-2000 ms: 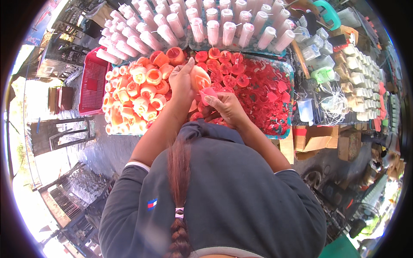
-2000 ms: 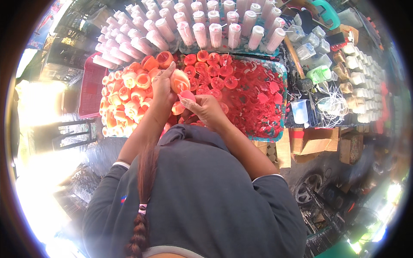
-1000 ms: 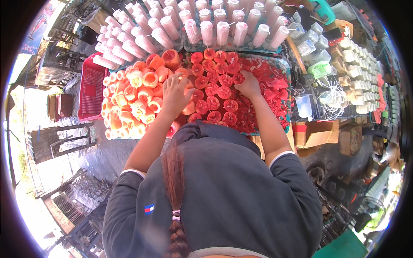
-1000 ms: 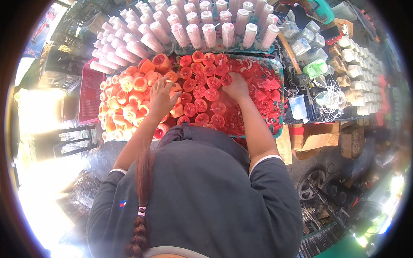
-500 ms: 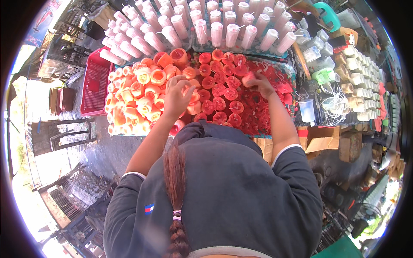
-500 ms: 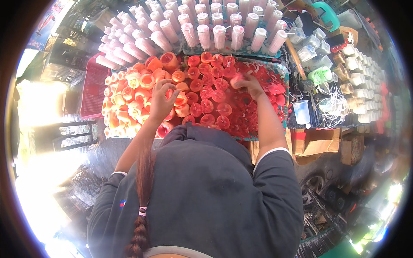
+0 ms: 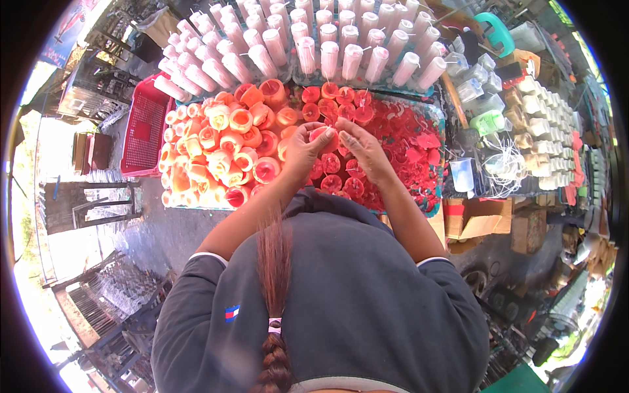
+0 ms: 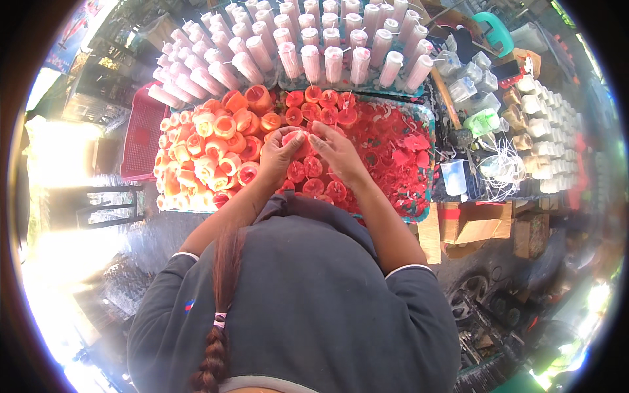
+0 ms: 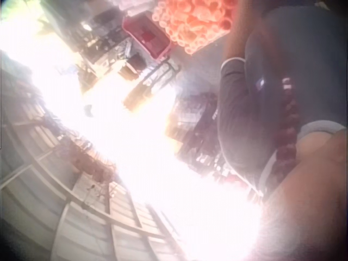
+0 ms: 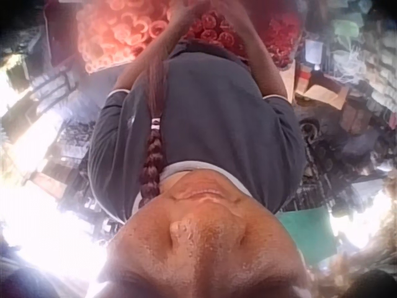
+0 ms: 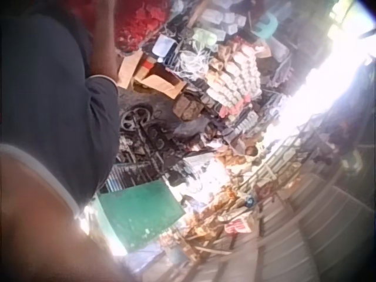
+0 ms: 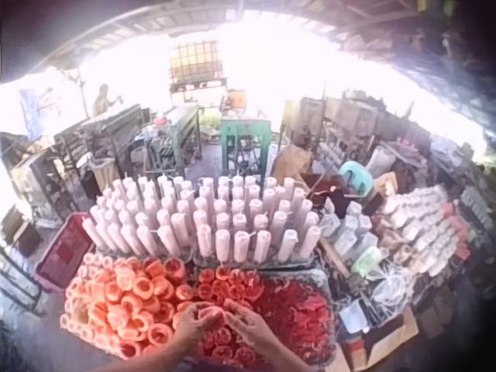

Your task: The person repeatedly picks up red candle bases and inserts white wicks into them by hand. They place the assembled candles into a cardboard box. The work is performed at a table with many pre-made candles and wicks visible.

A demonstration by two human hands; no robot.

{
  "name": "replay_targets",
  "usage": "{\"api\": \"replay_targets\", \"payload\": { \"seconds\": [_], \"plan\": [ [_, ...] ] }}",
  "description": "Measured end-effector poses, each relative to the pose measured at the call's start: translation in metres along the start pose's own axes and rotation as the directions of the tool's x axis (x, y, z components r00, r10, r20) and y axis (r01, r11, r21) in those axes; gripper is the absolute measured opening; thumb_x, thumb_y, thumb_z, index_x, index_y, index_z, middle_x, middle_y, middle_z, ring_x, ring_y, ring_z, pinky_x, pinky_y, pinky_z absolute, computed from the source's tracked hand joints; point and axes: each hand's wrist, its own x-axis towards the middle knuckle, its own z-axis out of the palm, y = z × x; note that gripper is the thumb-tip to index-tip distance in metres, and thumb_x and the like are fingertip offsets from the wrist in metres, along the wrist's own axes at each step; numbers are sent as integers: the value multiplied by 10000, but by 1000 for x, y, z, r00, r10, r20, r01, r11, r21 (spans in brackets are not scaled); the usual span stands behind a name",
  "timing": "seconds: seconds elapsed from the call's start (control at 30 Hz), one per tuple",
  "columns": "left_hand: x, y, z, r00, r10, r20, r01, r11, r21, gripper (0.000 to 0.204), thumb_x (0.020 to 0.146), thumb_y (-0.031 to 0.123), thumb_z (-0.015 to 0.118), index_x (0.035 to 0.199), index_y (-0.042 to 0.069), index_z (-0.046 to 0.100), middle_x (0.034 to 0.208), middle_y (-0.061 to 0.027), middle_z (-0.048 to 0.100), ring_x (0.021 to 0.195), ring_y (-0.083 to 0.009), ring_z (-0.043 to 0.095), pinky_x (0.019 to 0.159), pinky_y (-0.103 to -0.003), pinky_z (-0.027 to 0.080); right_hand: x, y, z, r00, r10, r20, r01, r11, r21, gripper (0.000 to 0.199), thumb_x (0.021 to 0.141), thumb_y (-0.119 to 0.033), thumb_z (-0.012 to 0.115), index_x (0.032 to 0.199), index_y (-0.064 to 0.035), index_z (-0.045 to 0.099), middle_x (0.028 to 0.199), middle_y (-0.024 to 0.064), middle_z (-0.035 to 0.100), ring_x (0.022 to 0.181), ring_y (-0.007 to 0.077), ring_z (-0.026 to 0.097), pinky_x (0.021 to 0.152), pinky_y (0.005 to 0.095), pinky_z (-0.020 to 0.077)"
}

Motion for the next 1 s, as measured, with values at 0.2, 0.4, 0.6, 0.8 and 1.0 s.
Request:
{"api": "replay_targets", "payload": {
  "seconds": [0.2, 0.4, 0.6, 0.8, 1.0],
  "plan": [
    [-6, 4, 12, 990, 123, -72, -121, 992, 31, 415, 796, 180, 732, 1087, -10, 505, 1000, -92, 613, 878, -135, 615, 779, -262, 526, 0, 17, 18, 998, -42, -39, 45, 995, 90, 429, 960, -346, 485, 1297, -81, 504, 1062, -26, 608, 878, 30, 533, 640, 199, 444],
    [-14, 17, 16, 988, 132, -75, -122, 985, 126, 452, 706, 119, 806, 1030, -25, 524, 964, -100, 632, 847, -126, 622, 745, -244, 520, -1, 18, 20, 996, -73, -42, 82, 954, 290, 388, 975, -330, 443, 1224, -51, 546, 992, 19, 637, 803, 66, 575, 626, 207, 455],
    [-18, 24, 26, 979, 203, -25, -189, 945, 268, 516, 643, 219, 858, 961, -36, 541, 890, -98, 628, 787, -109, 605, 656, -250, 519, 9, 23, 18, 995, -5, -99, 45, 911, 411, 356, 976, -347, 433, 1068, -46, 598, 854, 18, 638, 703, 75, 586, 584, 216, 476],
    [-15, 40, 17, 999, 20, -29, -4, 883, 470, 668, 576, 374, 879, 984, -27, 533, 850, -95, 596, 741, -123, 579, 634, -249, 485, 9, 10, -6, 989, 107, 101, -123, 979, 164, 364, 945, -405, 483, 1083, -84, 587, 870, 0, 612, 714, 81, 572, 528, 237, 499],
    [5, 32, -1, 997, 68, 33, -75, 847, 526, 882, 566, 452, 865, 1165, -17, 419, 873, -78, 589, 772, -150, 576, 684, -278, 487, 7, 13, -7, 983, 168, 77, -182, 953, 243, 442, 927, -365, 532, 1275, -96, 490, 1014, -6, 601, 762, 70, 564, 541, 235, 499]
  ]
}}
